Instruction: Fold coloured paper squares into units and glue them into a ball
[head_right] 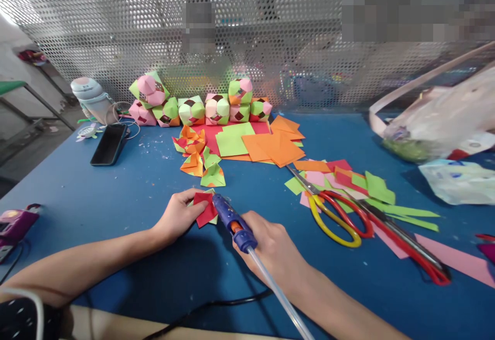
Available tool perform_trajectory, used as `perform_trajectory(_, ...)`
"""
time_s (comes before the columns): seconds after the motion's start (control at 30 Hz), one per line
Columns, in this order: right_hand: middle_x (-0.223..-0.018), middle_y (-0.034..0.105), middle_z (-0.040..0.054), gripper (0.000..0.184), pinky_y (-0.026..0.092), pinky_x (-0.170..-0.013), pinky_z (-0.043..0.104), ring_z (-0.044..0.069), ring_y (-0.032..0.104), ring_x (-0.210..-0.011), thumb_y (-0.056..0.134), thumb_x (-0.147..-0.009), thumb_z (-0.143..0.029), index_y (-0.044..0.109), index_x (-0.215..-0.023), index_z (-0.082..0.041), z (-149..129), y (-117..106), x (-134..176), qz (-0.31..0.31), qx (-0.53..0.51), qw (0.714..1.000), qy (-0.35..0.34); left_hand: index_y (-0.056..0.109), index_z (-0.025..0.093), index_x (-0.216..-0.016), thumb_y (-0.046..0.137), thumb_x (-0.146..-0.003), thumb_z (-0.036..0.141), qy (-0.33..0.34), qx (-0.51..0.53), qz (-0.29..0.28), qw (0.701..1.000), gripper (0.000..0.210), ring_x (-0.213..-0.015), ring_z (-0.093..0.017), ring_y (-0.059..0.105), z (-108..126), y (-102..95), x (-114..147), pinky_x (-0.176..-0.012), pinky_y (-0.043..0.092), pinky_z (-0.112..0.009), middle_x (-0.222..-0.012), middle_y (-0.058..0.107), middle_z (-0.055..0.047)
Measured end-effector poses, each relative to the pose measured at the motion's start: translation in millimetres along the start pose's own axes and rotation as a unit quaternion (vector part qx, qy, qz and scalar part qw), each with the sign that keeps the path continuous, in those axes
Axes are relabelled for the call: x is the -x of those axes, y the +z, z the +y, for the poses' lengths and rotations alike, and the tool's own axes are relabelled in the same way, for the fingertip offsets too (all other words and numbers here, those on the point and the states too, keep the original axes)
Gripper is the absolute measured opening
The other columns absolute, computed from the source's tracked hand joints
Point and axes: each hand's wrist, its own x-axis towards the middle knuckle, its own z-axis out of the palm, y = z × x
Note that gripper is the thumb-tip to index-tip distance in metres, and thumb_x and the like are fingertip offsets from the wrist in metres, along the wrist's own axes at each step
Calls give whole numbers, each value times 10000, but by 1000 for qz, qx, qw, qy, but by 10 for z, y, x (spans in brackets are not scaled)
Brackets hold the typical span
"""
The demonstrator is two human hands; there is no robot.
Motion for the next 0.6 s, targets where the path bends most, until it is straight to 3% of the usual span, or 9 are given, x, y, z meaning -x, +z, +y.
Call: perform_trajectory(0.6,-611,518,-42,88,376,-487,221,124,528,-484,505,-833,-200,429,-798,-228,-5,-14,13,-6,5,1000,-1,698,128,-883,527,-725,118,9,7,18,1000,234,-748,-141,596,-27,6,-2,-680,453,-215,-825,670,-37)
